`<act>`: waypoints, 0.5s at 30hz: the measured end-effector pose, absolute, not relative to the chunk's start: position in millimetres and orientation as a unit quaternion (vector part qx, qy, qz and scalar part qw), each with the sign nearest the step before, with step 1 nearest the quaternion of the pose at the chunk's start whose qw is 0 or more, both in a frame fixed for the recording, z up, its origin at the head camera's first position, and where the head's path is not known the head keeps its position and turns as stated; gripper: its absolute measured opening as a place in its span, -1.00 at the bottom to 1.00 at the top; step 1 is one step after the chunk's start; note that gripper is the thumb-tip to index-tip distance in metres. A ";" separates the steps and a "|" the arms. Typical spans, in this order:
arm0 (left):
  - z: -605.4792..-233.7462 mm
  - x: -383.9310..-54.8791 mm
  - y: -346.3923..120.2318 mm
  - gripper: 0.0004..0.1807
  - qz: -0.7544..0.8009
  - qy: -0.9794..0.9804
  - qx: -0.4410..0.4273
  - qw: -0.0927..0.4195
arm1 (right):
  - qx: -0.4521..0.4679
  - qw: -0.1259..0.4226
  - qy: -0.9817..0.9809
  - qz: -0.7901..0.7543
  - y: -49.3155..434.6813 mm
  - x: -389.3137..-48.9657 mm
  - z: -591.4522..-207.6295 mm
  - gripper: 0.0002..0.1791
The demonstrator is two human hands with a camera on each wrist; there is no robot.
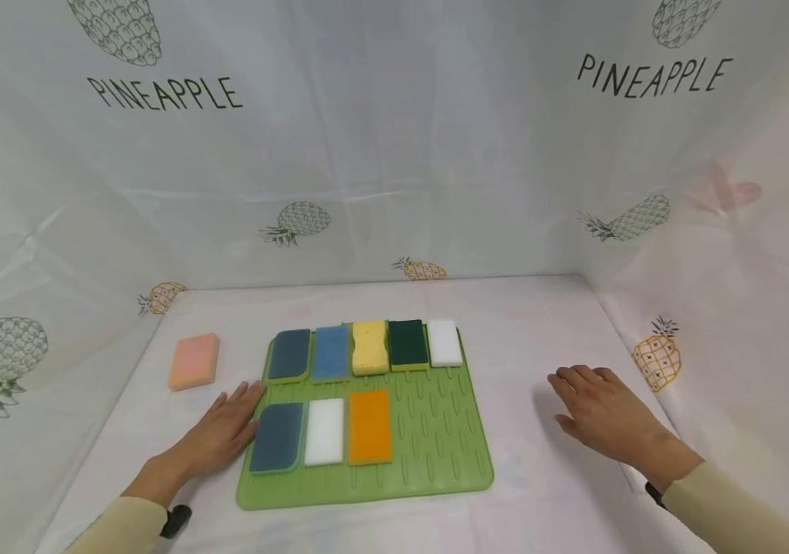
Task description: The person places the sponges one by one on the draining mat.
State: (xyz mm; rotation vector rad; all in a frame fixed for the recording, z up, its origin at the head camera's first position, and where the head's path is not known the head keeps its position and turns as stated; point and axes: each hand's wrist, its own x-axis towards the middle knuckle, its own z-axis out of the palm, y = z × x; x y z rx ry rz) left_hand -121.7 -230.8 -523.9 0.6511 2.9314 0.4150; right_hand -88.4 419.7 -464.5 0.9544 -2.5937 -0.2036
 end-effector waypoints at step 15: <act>-521.1 -121.8 -230.1 -0.26 0.134 0.966 0.212 0.063 | 0.361 0.122 -0.912 -0.152 526.2 -34.6 -468.1 0.52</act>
